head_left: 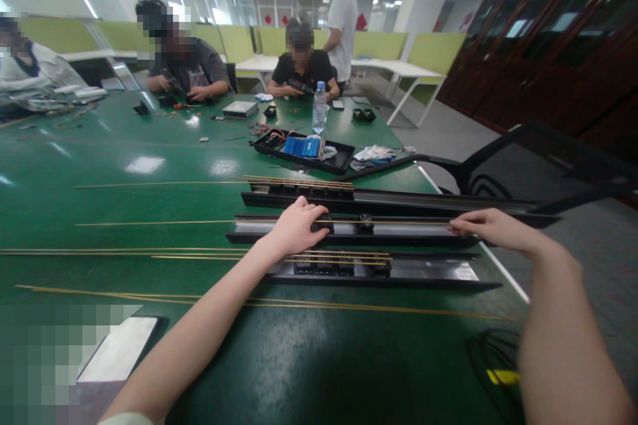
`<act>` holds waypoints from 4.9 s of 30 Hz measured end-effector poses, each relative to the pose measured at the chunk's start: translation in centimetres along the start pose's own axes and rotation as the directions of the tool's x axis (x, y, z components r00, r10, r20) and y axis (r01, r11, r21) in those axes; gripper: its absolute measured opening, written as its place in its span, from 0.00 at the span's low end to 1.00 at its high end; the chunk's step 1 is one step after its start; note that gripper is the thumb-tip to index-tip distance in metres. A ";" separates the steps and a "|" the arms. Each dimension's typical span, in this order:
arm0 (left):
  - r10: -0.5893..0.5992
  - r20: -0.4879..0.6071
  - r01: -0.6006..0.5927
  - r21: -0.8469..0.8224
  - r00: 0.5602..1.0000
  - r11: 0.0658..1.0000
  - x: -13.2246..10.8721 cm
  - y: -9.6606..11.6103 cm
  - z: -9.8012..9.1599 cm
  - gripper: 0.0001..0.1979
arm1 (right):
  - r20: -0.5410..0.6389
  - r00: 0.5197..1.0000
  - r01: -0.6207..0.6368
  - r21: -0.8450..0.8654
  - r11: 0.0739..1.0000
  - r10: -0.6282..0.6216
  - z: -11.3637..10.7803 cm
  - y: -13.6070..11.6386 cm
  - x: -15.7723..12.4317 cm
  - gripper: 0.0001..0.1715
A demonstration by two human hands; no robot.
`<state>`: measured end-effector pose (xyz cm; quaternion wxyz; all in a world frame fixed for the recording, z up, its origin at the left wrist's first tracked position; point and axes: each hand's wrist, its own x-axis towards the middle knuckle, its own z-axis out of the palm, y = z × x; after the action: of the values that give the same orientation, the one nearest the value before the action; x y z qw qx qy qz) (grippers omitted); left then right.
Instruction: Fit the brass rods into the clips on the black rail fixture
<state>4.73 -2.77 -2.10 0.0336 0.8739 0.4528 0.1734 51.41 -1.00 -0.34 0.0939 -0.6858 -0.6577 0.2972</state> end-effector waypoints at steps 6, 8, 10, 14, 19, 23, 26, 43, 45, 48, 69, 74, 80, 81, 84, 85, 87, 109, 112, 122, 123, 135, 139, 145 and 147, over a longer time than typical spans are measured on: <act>0.007 -0.004 -0.007 0.010 1.000 1.000 0.0 0.0 0.0 0.21 | -0.088 0.995 -0.060 -0.091 0.994 0.052 -0.5 -0.3 -0.1 0.16; 0.005 -0.001 -0.005 0.011 1.000 1.000 0.0 0.1 0.0 0.21 | -0.137 0.990 -0.039 -0.105 0.994 0.025 -0.5 -1.4 -0.4 0.13; 0.004 0.002 -0.004 0.010 1.000 1.000 0.0 0.1 0.0 0.21 | -0.196 0.981 -0.030 -0.125 0.992 0.004 -0.5 -2.6 -0.8 0.14; 0.008 -0.006 -0.008 0.009 1.000 1.000 0.0 0.0 0.0 0.21 | -0.309 0.943 0.069 -0.169 0.983 -0.119 0.2 -5.1 -1.0 0.19; 0.008 -0.012 -0.008 0.011 1.000 1.000 0.0 0.0 0.1 0.20 | -0.275 0.881 0.333 -0.216 0.918 -0.385 3.3 -9.7 -0.8 0.20; 0.001 -0.016 -0.001 0.003 1.000 1.000 -0.1 -0.1 0.1 0.21 | -0.082 0.876 0.460 -0.162 0.873 -0.476 6.9 -13.7 -0.6 0.20; 0.004 -0.020 -0.005 -0.004 1.000 1.000 -0.1 -0.2 0.1 0.20 | -0.009 0.880 0.464 -0.190 0.865 -0.474 9.1 -15.0 -0.1 0.26; -0.015 0.004 0.015 -0.020 1.000 1.000 0.0 -0.3 -0.1 0.21 | 0.042 0.871 0.492 -0.045 0.870 -0.490 10.2 -14.6 1.1 0.29; -0.012 0.006 0.012 -0.021 1.000 1.000 0.0 -0.2 0.0 0.21 | 0.034 0.866 0.500 -0.039 0.865 -0.499 10.3 -14.4 1.2 0.29; -0.018 0.012 0.018 -0.025 1.000 1.000 0.1 -0.2 0.1 0.21 | 0.028 0.865 0.502 -0.026 0.865 -0.501 10.3 -13.9 1.4 0.29; -0.036 0.020 0.037 -0.039 0.999 0.999 0.8 0.5 -0.2 0.20 | 0.010 0.863 0.505 -0.023 0.863 -0.505 9.9 -13.3 1.3 0.27; -0.012 0.009 0.013 -0.023 1.000 1.000 0.6 0.3 0.1 0.21 | 0.005 0.865 0.502 -0.033 0.864 -0.502 10.1 -13.4 1.1 0.27; -0.015 0.008 0.016 -0.021 1.000 1.000 0.1 0.2 0.3 0.21 | -0.007 0.867 0.497 -0.028 0.867 -0.498 10.5 -13.2 1.1 0.28; -0.016 0.006 0.016 -0.020 1.000 1.000 0.1 0.2 0.3 0.21 | -0.014 0.867 0.498 -0.022 0.867 -0.499 10.5 -13.2 1.1 0.28; -0.014 0.007 0.014 -0.016 1.000 1.000 -0.1 0.2 0.3 0.21 | -0.007 0.866 0.499 -0.008 0.866 -0.499 10.6 -13.2 1.0 0.29; -0.014 0.006 0.014 -0.015 1.000 1.000 -0.1 0.3 0.3 0.21 | -0.002 0.867 0.498 -0.008 0.867 -0.498 10.6 -13.2 0.9 0.29; -0.015 0.003 0.015 -0.012 1.000 1.000 -0.2 0.2 0.3 0.21 | -0.002 0.869 0.495 -0.019 0.869 -0.495 10.5 -13.5 0.6 0.30; -0.013 -0.016 0.012 -0.023 1.000 1.000 -0.2 0.1 0.5 0.21 | -0.012 0.875 0.483 -0.045 0.875 -0.484 10.2 -13.9 0.3 0.29; -0.020 -0.011 0.019 -0.023 1.000 1.000 -0.2 0.1 0.4 0.21 | -0.014 0.878 0.478 -0.031 0.878 -0.479 10.1 -14.0 0.2 0.29; -0.015 -0.017 0.015 -0.013 1.000 1.000 -0.2 0.1 0.6 0.21 | -0.001 0.879 0.476 0.003 0.879 -0.476 10.2 -13.6 0.4 0.28; -0.015 -0.016 0.015 -0.011 1.000 1.000 -0.2 0.1 0.6 0.21 | 0.002 0.877 0.480 0.005 0.877 -0.480 10.1 -13.6 0.3 0.28; -0.012 -0.009 0.012 -0.005 1.000 1.000 -0.2 0.2 0.8 0.21 | -0.001 0.876 0.483 0.044 0.875 -0.483 10.2 -13.4 0.2 0.29; -0.006 -0.015 0.005 -0.012 1.000 1.000 -0.3 0.2 0.9 0.22 | -0.003 0.874 0.485 0.030 0.874 -0.486 10.2 -13.2 0.3 0.28; -0.019 -0.014 0.019 -0.002 1.000 1.000 -0.3 0.1 1.0 0.23 | 0.006 0.871 0.491 0.001 0.871 -0.491 10.2 -13.1 0.4 0.28; -0.015 -0.014 0.015 -0.003 1.000 1.000 -0.2 0.1 1.0 0.23 | 0.004 0.874 0.486 -0.002 0.874 -0.486 10.1 -13.1 0.4 0.29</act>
<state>5.00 -2.93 -3.07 0.0328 0.8692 0.4594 0.1799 34.93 -1.72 -1.80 0.1635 -0.4983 -0.8094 0.2643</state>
